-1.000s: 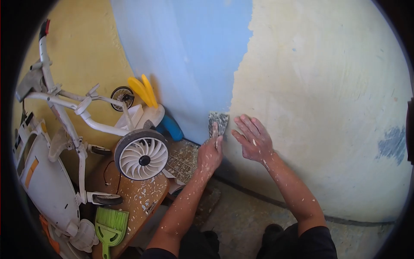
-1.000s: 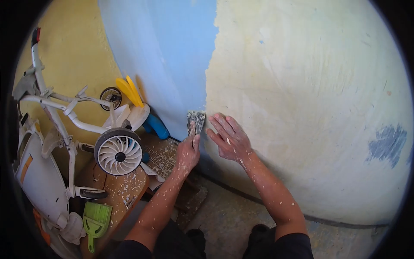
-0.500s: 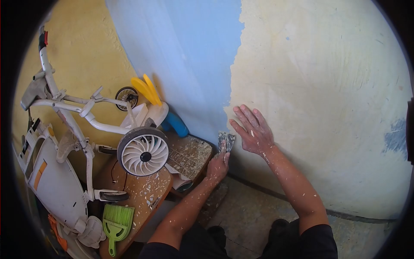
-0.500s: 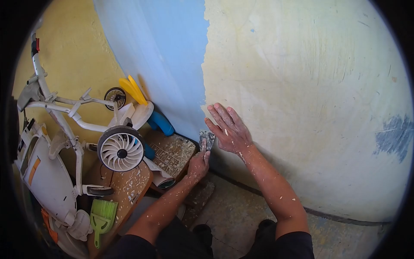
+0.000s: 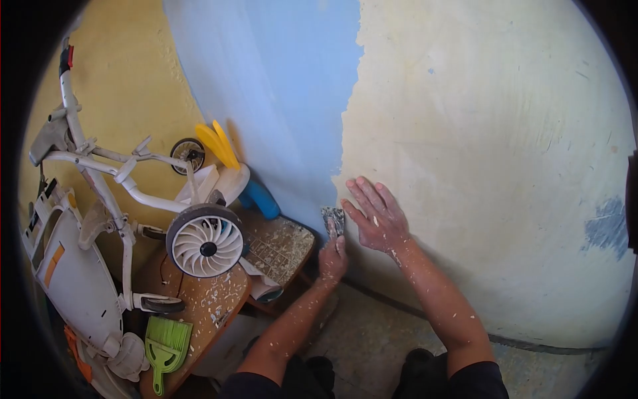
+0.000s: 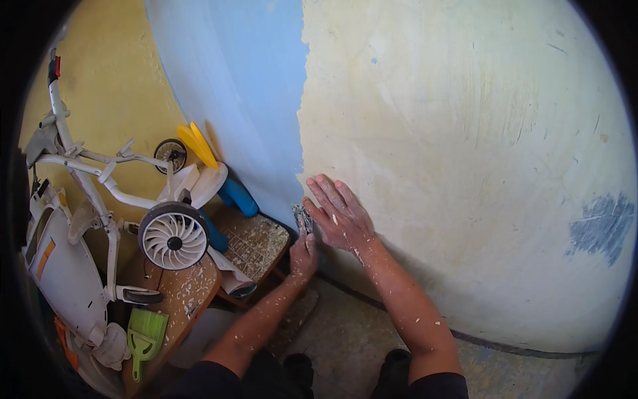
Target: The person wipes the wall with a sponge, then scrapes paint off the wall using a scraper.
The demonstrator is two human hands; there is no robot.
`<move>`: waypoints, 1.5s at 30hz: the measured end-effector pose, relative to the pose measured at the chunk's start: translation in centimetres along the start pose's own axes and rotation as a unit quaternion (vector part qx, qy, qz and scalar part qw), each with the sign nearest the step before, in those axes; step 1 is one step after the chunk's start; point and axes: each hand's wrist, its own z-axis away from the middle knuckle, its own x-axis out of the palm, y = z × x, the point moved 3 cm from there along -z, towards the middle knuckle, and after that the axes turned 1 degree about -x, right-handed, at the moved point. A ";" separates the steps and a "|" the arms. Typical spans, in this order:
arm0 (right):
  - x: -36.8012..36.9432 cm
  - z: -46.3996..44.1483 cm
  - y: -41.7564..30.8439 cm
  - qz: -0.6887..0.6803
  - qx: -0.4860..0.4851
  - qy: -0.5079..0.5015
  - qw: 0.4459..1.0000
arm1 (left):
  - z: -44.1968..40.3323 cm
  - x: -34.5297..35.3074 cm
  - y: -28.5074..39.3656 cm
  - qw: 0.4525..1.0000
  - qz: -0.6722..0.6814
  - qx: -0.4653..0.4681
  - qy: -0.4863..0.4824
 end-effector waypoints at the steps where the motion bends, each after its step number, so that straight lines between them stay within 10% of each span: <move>1: 0.0 0.1 -0.1 0.006 -0.005 -0.001 1.000 | 0.6 -0.6 -1.2 0.999 -0.034 0.029 -0.029; 13: 0.1 -0.2 0.1 0.027 -0.012 0.005 1.000 | 1.7 -2.7 -4.2 0.973 -0.178 0.026 -0.146; 45: 0.0 0.3 0.0 -0.007 -0.016 0.004 1.000 | -0.6 -1.4 -1.9 0.990 -0.084 0.104 -0.035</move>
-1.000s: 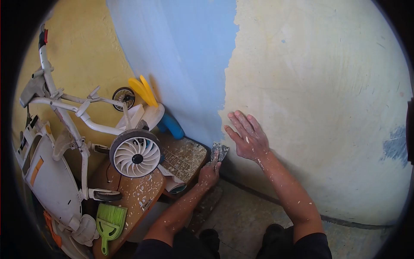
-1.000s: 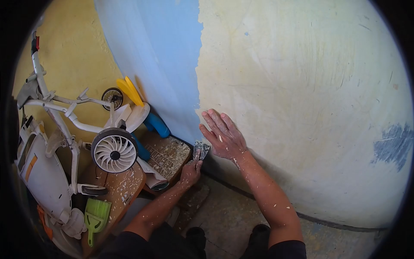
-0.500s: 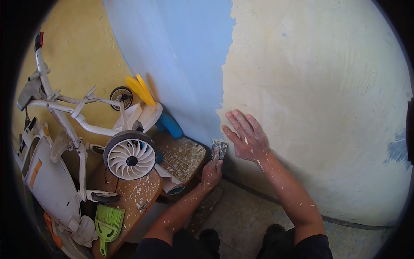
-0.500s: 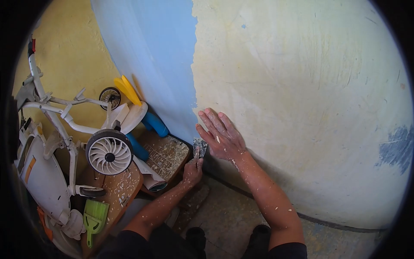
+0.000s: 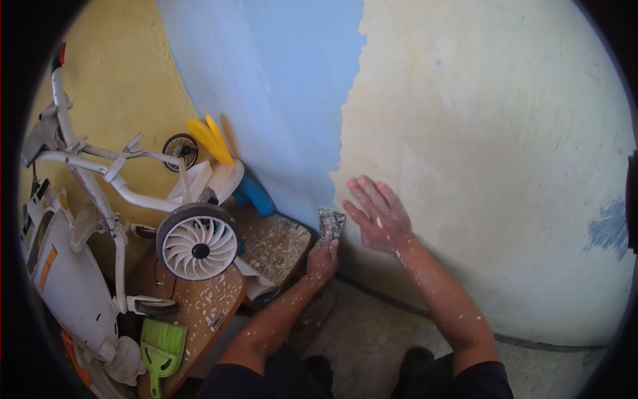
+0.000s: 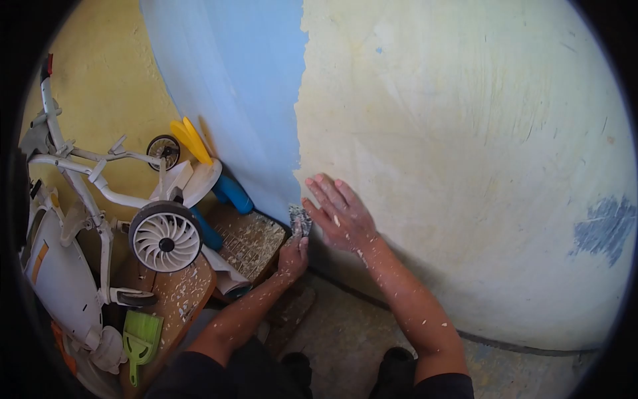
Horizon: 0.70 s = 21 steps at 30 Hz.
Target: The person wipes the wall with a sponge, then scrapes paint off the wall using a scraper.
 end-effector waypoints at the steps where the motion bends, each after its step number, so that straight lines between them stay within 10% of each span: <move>1: 0.1 -0.4 0.4 0.008 -0.005 0.002 1.000 | -1.4 0.2 0.2 1.000 0.005 0.006 0.005; 21: 1.0 -0.4 -0.2 0.075 0.004 -0.018 0.997 | 0.9 -2.1 -1.6 0.991 -0.094 -0.018 -0.094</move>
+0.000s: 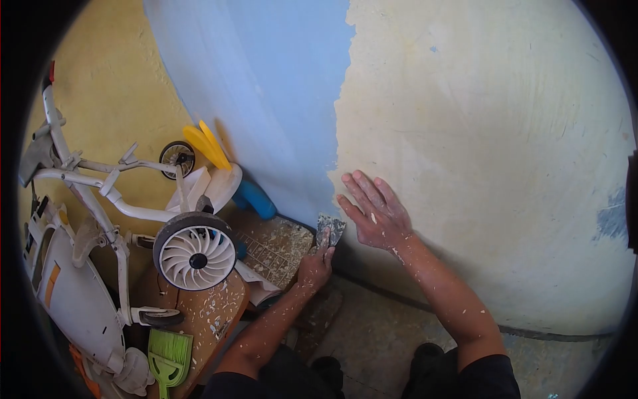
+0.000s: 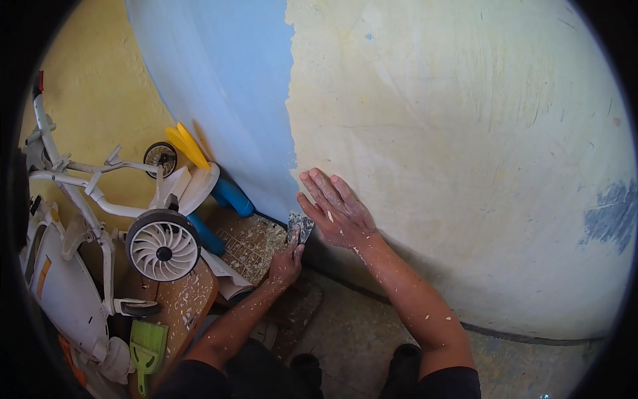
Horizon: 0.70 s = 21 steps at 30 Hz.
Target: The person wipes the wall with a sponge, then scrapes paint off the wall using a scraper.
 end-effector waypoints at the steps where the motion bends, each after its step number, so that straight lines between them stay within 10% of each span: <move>1: 0.0 -0.1 0.0 0.000 0.001 0.006 1.000 | -0.1 0.0 0.0 1.000 0.001 -0.004 0.001; 21: -0.1 -0.1 0.3 -0.018 -0.006 0.023 1.000 | -3.4 -4.0 6.2 0.994 0.094 -0.034 0.053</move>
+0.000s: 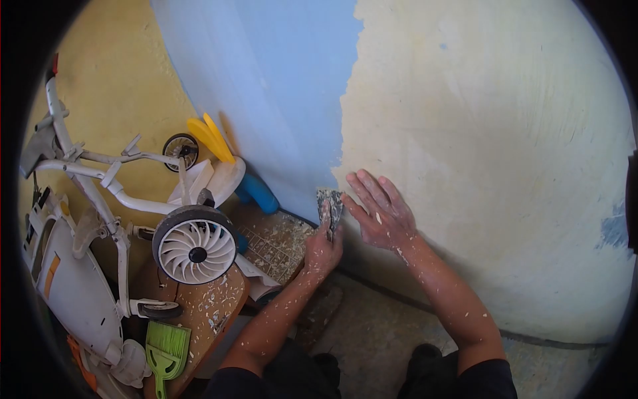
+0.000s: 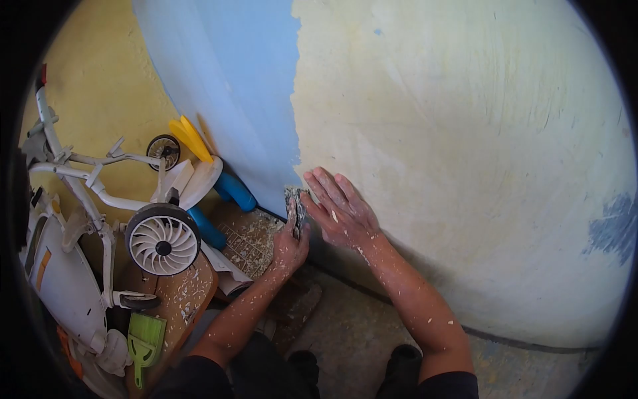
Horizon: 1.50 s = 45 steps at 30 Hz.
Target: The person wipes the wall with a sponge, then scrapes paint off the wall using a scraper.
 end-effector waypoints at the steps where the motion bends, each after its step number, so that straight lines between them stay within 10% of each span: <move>1: -0.1 0.0 0.0 -0.017 0.006 -0.003 1.000 | -0.3 -0.3 0.0 1.000 0.000 0.000 0.007; 45: -0.5 0.2 -0.3 -0.007 0.008 0.005 1.000 | -2.2 -4.1 3.0 0.998 -0.051 0.035 0.024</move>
